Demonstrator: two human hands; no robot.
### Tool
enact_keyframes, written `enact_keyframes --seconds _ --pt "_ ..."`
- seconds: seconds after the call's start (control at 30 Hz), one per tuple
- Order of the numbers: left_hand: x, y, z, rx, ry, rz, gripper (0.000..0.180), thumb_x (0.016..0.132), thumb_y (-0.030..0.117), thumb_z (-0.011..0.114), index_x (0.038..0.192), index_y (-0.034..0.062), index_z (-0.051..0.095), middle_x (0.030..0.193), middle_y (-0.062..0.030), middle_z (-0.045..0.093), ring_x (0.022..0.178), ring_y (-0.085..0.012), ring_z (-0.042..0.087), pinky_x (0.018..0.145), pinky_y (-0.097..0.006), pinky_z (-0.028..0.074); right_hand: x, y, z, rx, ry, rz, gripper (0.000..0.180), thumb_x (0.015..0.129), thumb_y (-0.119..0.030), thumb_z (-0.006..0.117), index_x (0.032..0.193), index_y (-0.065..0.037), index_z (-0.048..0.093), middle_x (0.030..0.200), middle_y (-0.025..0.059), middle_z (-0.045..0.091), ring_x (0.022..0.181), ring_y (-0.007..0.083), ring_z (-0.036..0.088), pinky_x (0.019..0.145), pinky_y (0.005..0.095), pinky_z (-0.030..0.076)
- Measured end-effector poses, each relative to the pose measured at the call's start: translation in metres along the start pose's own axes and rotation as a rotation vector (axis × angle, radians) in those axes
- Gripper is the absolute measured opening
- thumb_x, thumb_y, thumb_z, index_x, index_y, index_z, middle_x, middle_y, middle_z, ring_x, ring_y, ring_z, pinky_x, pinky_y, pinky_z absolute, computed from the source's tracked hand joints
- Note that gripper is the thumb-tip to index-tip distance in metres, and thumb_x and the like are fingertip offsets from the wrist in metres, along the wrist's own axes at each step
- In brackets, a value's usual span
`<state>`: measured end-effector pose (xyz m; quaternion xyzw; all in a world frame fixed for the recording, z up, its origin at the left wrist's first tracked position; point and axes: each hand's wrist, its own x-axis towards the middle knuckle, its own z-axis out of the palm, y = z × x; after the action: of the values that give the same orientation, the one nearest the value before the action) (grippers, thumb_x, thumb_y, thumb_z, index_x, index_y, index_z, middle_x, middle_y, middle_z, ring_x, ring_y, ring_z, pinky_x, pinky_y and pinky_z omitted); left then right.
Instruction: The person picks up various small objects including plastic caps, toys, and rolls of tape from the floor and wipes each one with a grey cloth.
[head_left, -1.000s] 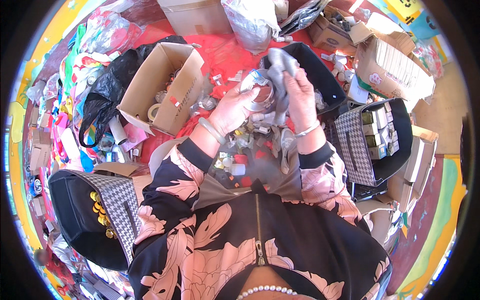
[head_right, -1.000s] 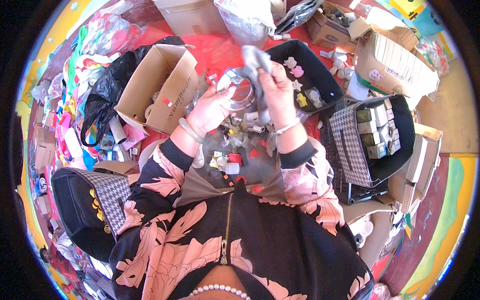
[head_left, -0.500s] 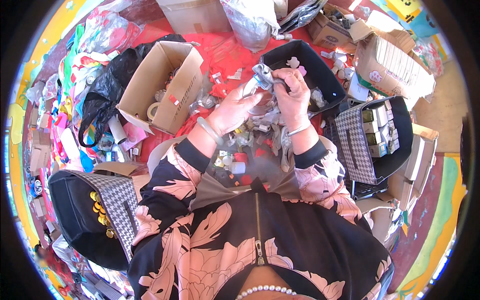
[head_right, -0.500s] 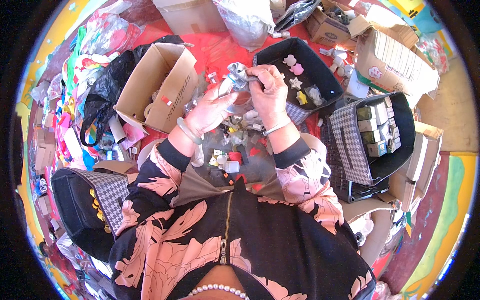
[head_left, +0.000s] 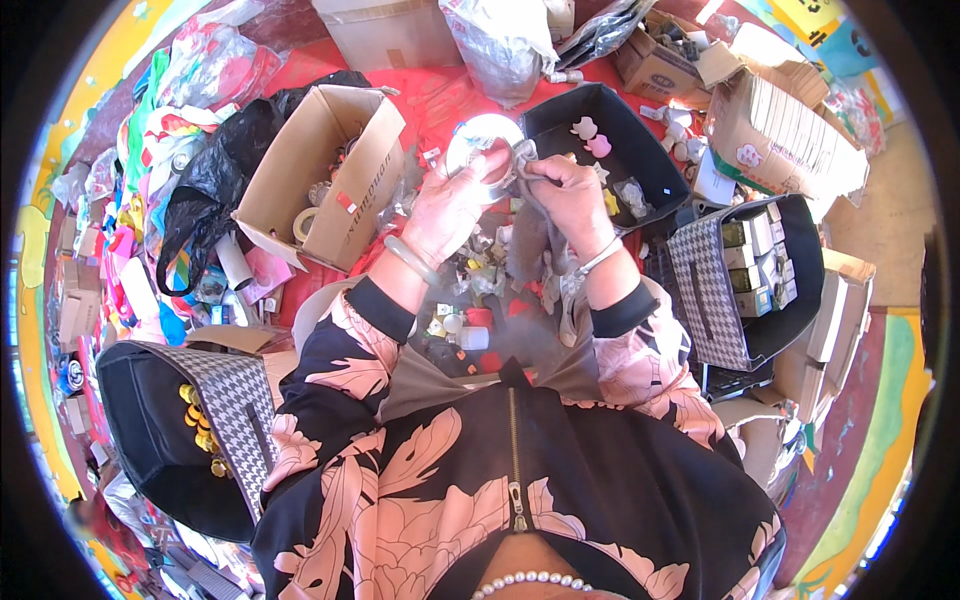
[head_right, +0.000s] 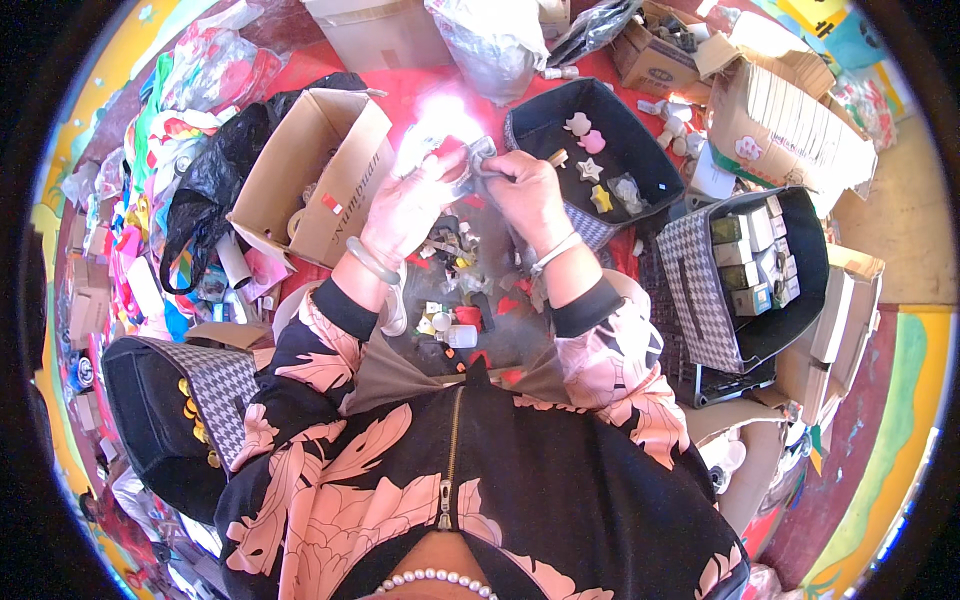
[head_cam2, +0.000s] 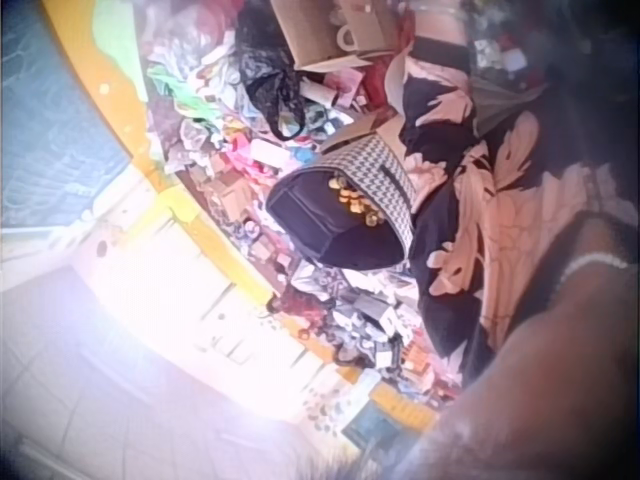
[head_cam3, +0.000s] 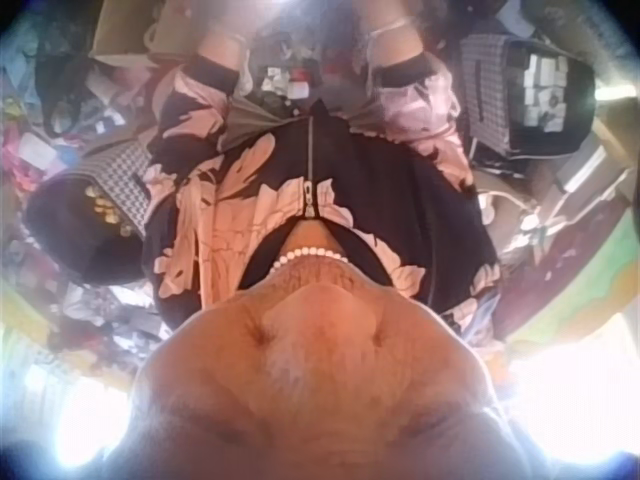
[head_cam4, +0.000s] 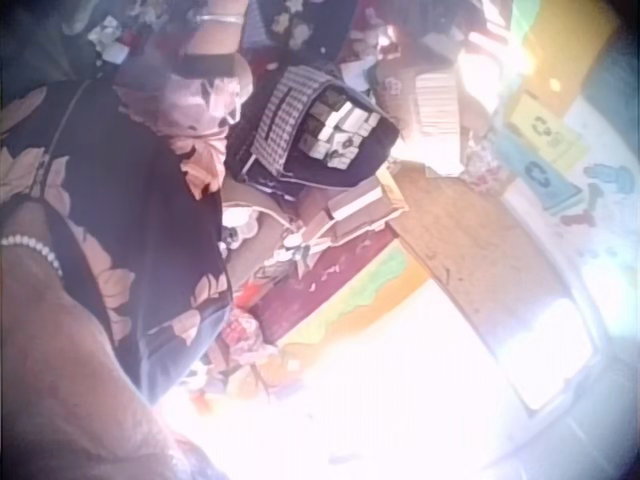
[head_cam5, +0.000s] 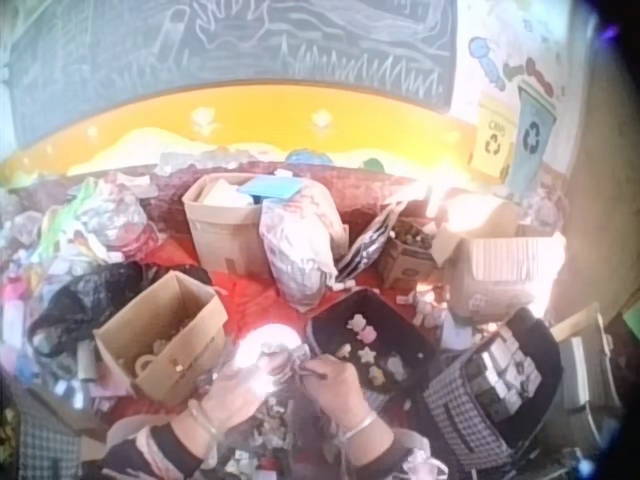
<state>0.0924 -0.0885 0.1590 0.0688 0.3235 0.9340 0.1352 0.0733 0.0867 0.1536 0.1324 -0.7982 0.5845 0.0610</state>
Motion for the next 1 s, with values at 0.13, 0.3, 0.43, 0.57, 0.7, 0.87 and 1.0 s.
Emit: enact_keyframes --seconds 0.13,0.3,0.43,0.57,0.7,0.87,1.0 --pt "0.002 0.003 -0.002 0.013 -0.044 -0.05 0.041 0.092 0.014 0.045 0.13 0.0036 0.035 0.125 -0.0185 0.046 0.113 -0.0294 0.049 0.096 -0.042 0.04 0.003 -0.009 -0.021 0.679 -0.168 0.37 0.013 0.078 0.005 0.058 0.087 0.001 0.064 0.085 0.0031 0.064 0.074 0.0083 0.059 0.067 0.0189 0.045" --pt "0.006 0.016 0.009 0.202 -0.147 -0.068 0.037 0.091 0.014 0.047 0.126 0.0011 0.04 0.115 -0.0129 0.054 0.108 -0.0228 0.053 0.093 -0.035 0.043 0.009 -0.011 -0.038 0.981 0.181 0.259 0.014 0.08 0.004 0.058 0.093 -0.002 0.062 0.089 0.005 0.064 0.079 0.012 0.061 0.073 0.0235 0.049" --pt "0.001 0.018 0.005 0.419 -0.2 -0.201 0.04 0.091 0.015 0.048 0.127 0.001 0.039 0.114 -0.0117 0.054 0.105 -0.0194 0.055 0.092 -0.032 0.042 0.006 -0.02 -0.037 0.663 0.103 0.237 0.017 0.08 0.002 0.06 0.097 0.0 0.062 0.087 0.0032 0.063 0.08 0.0088 0.058 0.073 0.0218 0.048" --pt "0.0 0.014 0.0 0.539 -0.292 -0.246 0.044 0.089 0.016 0.05 0.129 0.0009 0.038 0.111 -0.0115 0.056 0.099 -0.0171 0.056 0.088 -0.03 0.043 0.003 -0.006 -0.025 0.297 -0.127 0.177 0.02 0.08 -0.002 0.06 0.1 0.002 0.061 0.086 0.0006 0.062 0.079 0.0057 0.055 0.071 0.0201 0.045" --pt "-0.001 0.027 0.002 0.478 -0.319 -0.368 0.045 0.088 0.017 0.051 0.128 -0.0001 0.038 0.108 -0.0119 0.057 0.096 -0.017 0.057 0.086 -0.03 0.044 0.0 -0.018 -0.03 0.332 -0.212 0.221 0.02 0.08 -0.003 0.06 0.1 0.001 0.06 0.086 0.0006 0.062 0.078 0.0061 0.055 0.07 0.0207 0.045" --pt "-0.001 0.019 -0.018 0.409 -0.39 -0.475 0.048 0.086 0.021 0.058 0.124 -0.0034 0.041 0.104 -0.0134 0.06 0.095 -0.0185 0.059 0.084 -0.031 0.046 -0.005 -0.017 -0.019 -0.047 -0.307 0.079 0.013 0.079 -0.006 0.061 0.091 0.0 0.059 0.078 0.0024 0.061 0.073 0.0078 0.055 0.068 0.0233 0.046" --pt "0.0 0.02 -0.003 0.38 -0.191 -0.305 0.043 0.089 0.02 0.053 0.123 -0.0023 0.041 0.106 -0.0141 0.059 0.098 -0.0204 0.059 0.084 -0.032 0.046 -0.003 -0.015 -0.019 0.324 -0.102 0.278 0.01 0.082 -0.005 0.058 0.088 0.002 0.06 0.076 0.002 0.061 0.069 0.008 0.055 0.064 0.0225 0.046"
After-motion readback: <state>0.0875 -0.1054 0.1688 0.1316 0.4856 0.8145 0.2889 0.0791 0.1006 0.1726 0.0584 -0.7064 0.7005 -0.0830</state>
